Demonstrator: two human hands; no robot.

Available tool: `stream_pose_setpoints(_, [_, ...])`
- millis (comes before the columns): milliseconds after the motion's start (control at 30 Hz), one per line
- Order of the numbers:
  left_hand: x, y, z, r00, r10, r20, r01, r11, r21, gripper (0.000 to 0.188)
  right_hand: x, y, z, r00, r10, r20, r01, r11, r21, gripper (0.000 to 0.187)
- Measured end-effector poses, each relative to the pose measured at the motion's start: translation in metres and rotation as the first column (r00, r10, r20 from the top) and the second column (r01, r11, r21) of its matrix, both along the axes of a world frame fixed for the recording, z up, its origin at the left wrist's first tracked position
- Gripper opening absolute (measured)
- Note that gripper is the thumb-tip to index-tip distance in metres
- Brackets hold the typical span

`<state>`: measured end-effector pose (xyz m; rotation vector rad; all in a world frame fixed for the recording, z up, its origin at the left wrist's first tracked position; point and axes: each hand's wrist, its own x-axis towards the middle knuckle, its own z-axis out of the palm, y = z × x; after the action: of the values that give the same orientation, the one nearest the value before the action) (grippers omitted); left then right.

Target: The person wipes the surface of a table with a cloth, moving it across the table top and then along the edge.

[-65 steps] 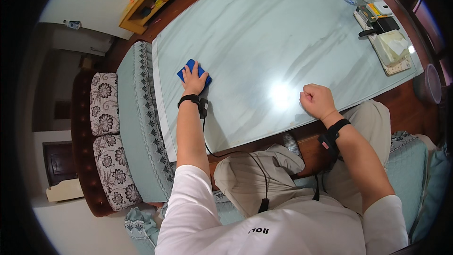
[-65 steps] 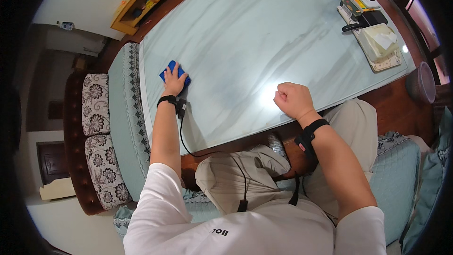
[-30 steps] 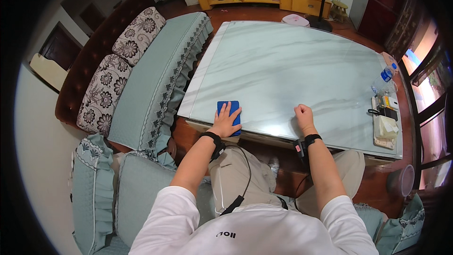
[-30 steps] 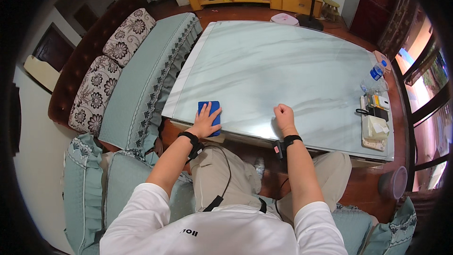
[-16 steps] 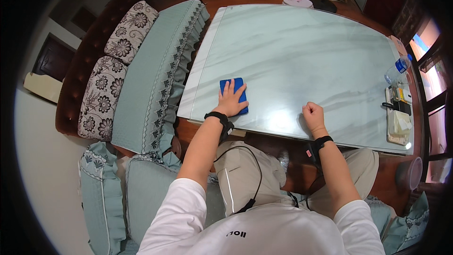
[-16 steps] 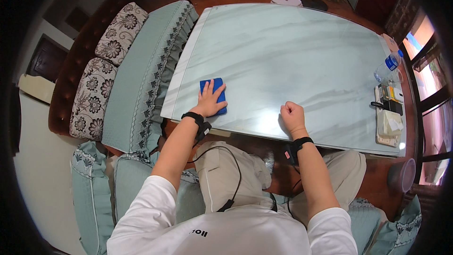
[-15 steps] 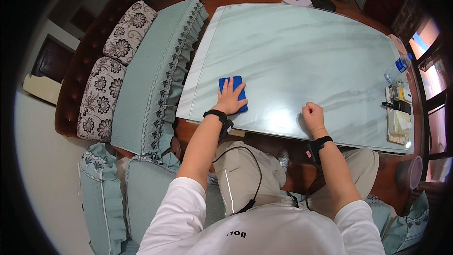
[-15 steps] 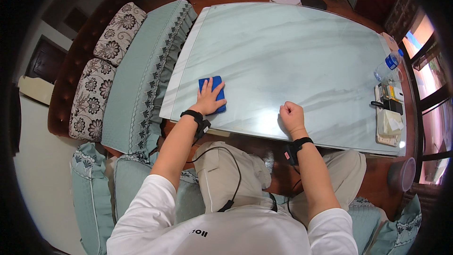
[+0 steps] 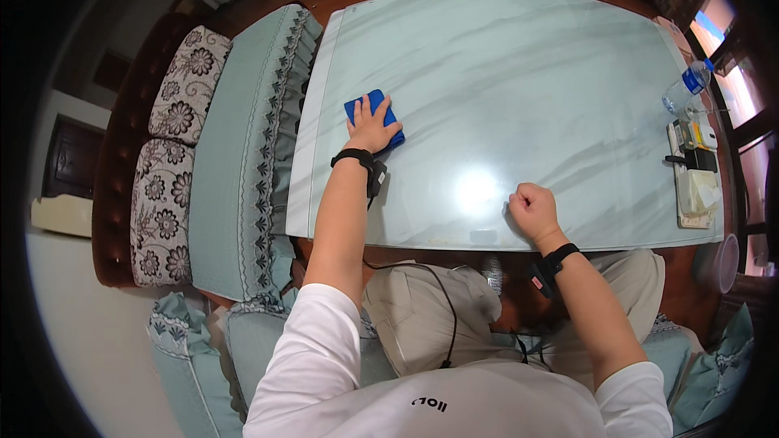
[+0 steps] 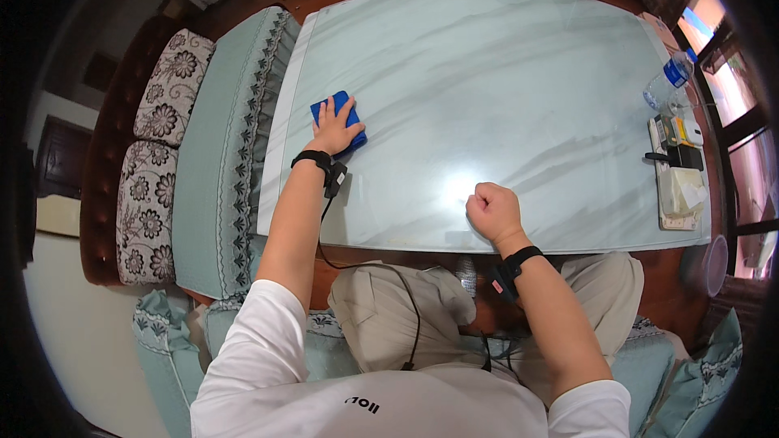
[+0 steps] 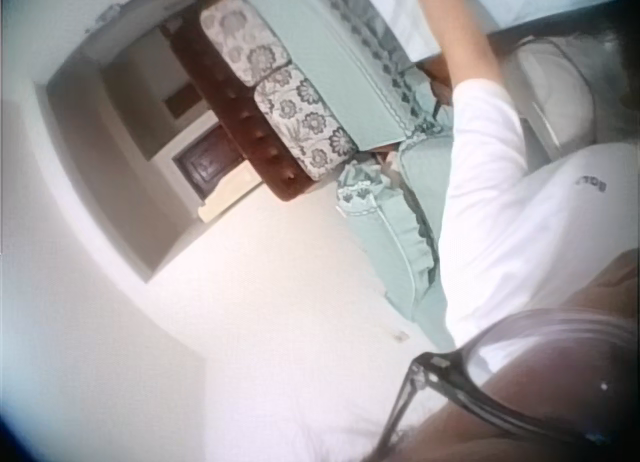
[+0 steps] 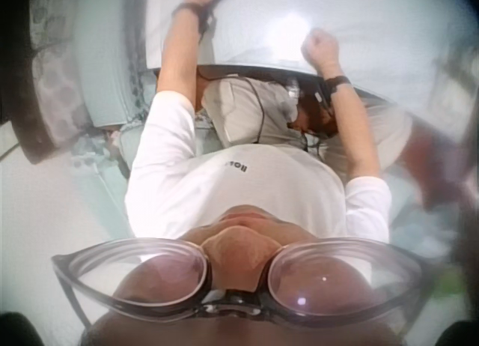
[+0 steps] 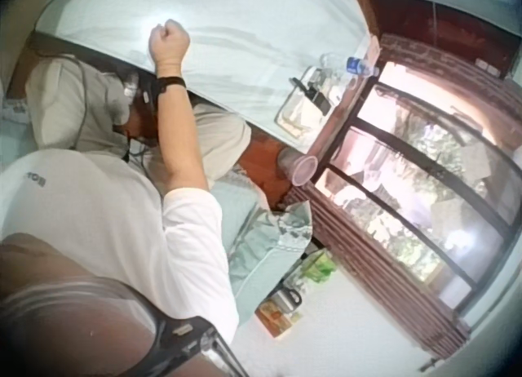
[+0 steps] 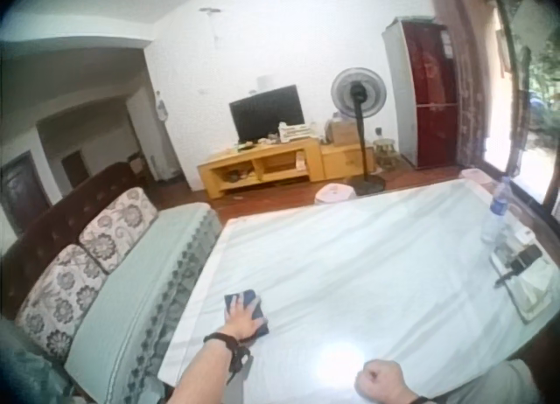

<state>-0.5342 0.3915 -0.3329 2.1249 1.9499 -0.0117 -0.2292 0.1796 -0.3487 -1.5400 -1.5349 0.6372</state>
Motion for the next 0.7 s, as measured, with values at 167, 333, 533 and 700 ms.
stream_pose_setpoints(167, [0.001,0.037,-0.001,0.999,0.030,-0.028,-0.030,1.000,0.004,0.074,0.000,-0.001,0.003,0.999,0.010,0.033,-0.010,1.000,0.007,0.025])
stream_pose_setpoints(333, [0.001,0.051,0.001,0.999,0.032,-0.034,-0.032,0.999,0.004,0.075,0.000,-0.003,0.001,1.000,0.024,0.011,-0.024,1.000,0.008,0.024])
stream_pose_setpoints(533, [-0.006,0.024,-0.006,0.998,0.007,-0.056,-0.002,0.997,0.074,0.072,-0.005,0.000,-0.001,1.000,0.011,0.010,-0.011,1.000,0.025,0.023])
stream_pose_setpoints(700, [-0.019,-0.030,-0.005,0.993,-0.119,-0.026,0.121,0.985,0.120,0.070,0.000,0.002,0.000,1.000,-0.002,0.030,0.001,0.999,0.034,0.023])
